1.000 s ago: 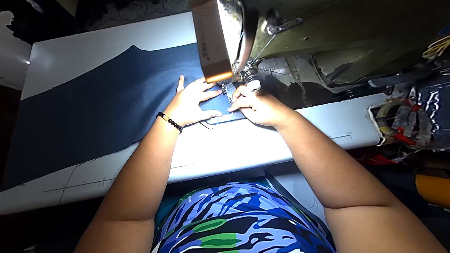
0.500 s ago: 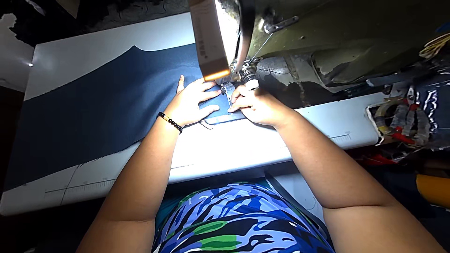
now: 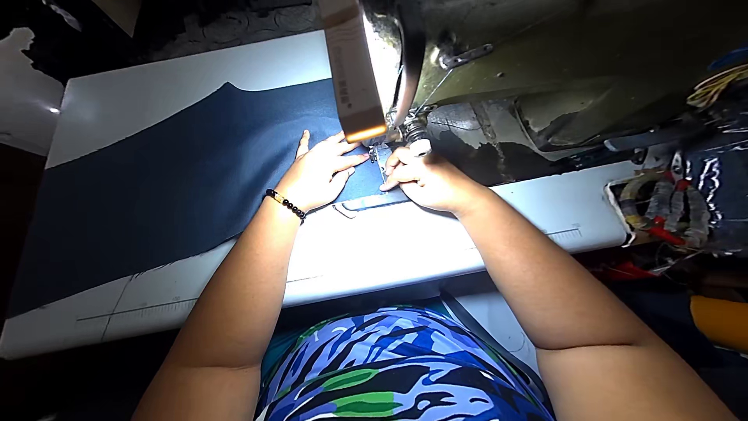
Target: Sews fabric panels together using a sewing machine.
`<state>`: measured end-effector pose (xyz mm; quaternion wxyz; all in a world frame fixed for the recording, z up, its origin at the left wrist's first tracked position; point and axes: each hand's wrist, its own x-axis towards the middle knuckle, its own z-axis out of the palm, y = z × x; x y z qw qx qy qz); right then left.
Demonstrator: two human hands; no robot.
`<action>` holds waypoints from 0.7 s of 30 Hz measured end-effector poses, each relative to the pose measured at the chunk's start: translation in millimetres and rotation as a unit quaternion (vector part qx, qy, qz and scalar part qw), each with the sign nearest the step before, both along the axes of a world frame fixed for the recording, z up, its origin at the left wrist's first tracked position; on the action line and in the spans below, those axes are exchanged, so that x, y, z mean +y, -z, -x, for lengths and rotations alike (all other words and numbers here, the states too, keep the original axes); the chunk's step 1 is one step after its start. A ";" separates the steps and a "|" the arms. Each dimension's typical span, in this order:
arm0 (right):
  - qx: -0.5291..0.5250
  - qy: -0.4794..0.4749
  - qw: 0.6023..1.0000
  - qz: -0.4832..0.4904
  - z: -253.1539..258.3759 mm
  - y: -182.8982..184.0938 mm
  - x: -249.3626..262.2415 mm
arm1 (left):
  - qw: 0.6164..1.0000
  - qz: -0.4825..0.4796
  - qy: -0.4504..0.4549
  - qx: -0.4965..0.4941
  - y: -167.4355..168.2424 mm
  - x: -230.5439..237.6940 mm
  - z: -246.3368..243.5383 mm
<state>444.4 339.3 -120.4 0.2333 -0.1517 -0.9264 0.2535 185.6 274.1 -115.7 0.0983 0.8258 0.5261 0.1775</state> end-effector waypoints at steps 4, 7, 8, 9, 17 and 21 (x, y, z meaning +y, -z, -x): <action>0.008 -0.002 1.000 -0.008 0.4 3.3 0.1 | 1.000 0.008 0.000 0.005 0.4 -1.2 0.2; -0.002 0.006 1.000 0.000 0.4 0.8 -0.6 | 1.000 0.001 -0.002 -0.008 2.1 -0.9 0.0; -0.001 0.006 1.000 0.005 0.6 0.1 -0.5 | 1.000 0.000 -0.004 -0.013 1.8 -0.8 -0.2; -0.002 0.006 1.000 0.009 0.6 -0.1 -0.2 | 1.000 0.001 -0.005 -0.016 1.7 -0.6 -0.5; 0.055 0.119 0.968 0.212 -9.9 -10.5 -3.0 | 1.000 0.026 -0.006 0.015 -6.0 -25.3 -2.7; -0.036 0.121 0.976 0.180 -24.9 -25.5 -23.2 | 1.000 0.003 0.012 0.011 0.0 -90.0 -7.3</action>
